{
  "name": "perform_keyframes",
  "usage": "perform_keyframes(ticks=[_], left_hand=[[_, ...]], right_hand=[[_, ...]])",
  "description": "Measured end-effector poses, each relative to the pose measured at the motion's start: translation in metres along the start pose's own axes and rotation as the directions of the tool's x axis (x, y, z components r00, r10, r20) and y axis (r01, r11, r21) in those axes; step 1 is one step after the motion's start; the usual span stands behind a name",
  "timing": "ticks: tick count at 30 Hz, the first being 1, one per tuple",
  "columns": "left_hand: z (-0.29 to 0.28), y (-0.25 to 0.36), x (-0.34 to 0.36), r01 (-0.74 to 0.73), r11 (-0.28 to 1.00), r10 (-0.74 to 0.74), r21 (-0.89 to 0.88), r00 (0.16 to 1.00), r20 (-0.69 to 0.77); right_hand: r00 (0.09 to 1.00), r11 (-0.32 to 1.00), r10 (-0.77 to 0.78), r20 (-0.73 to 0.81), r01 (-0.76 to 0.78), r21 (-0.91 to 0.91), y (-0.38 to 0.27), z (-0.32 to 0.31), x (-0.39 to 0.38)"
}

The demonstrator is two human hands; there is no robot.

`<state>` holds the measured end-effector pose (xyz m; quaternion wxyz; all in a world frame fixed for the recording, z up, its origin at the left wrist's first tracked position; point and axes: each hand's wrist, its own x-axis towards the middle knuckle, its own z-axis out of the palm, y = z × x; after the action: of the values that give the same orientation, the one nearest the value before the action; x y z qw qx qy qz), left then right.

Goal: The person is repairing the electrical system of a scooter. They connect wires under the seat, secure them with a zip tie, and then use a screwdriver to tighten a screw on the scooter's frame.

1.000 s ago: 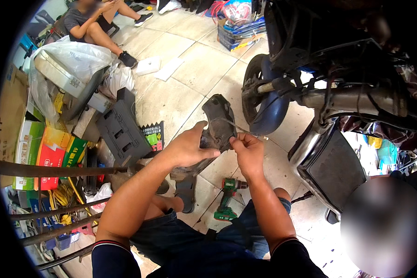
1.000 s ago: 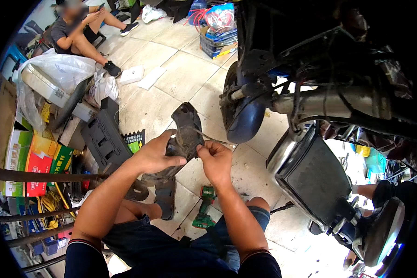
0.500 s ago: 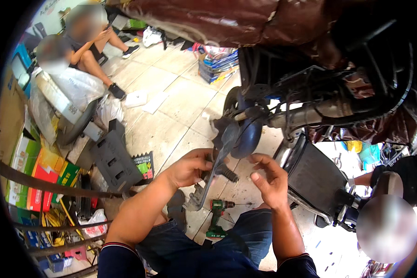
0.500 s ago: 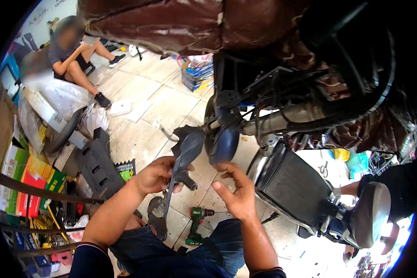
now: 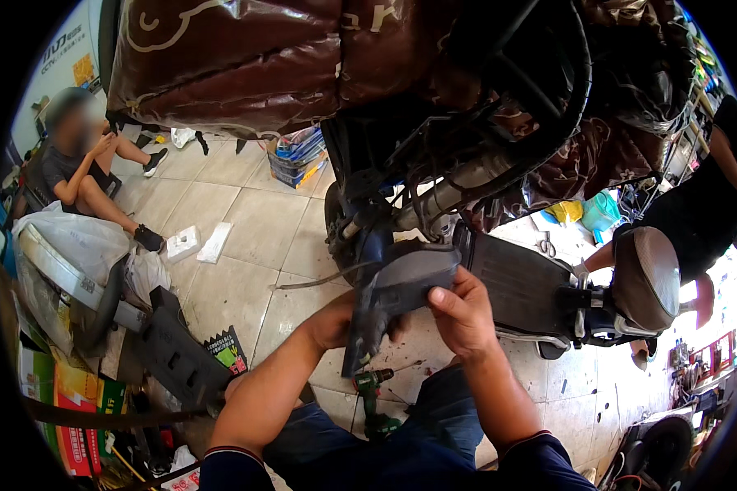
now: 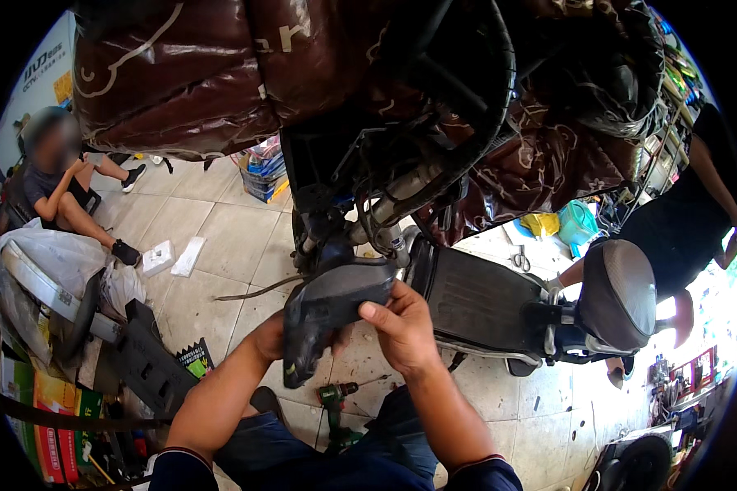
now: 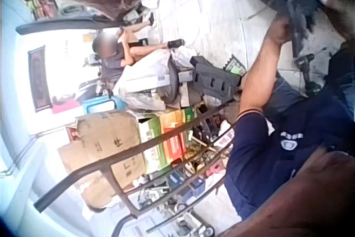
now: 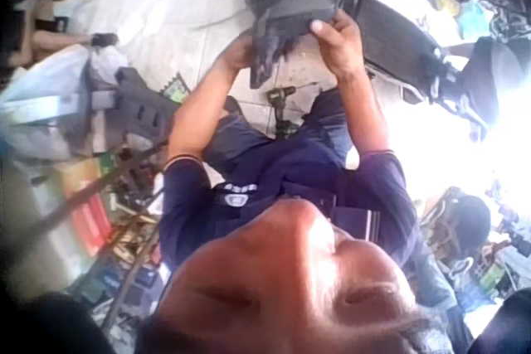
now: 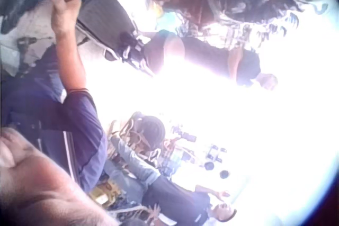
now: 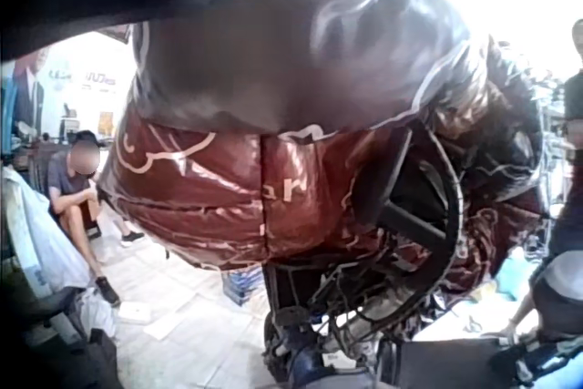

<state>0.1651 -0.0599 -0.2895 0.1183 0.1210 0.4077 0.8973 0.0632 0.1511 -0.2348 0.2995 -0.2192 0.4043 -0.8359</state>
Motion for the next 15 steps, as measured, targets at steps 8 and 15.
perform_keyframes(ticks=[8,15], left_hand=[[-0.008,0.028,-0.009,0.047,0.891,0.142,0.452,0.916,-0.375],[0.010,0.049,-0.028,0.408,0.159,0.012,0.899,0.910,-0.415]], right_hand=[[0.925,0.893,-0.345,-0.162,0.270,-0.359,-0.038,0.018,-0.024],[0.880,0.843,-0.454,-0.139,0.374,-0.386,-0.051,0.034,-0.020]])
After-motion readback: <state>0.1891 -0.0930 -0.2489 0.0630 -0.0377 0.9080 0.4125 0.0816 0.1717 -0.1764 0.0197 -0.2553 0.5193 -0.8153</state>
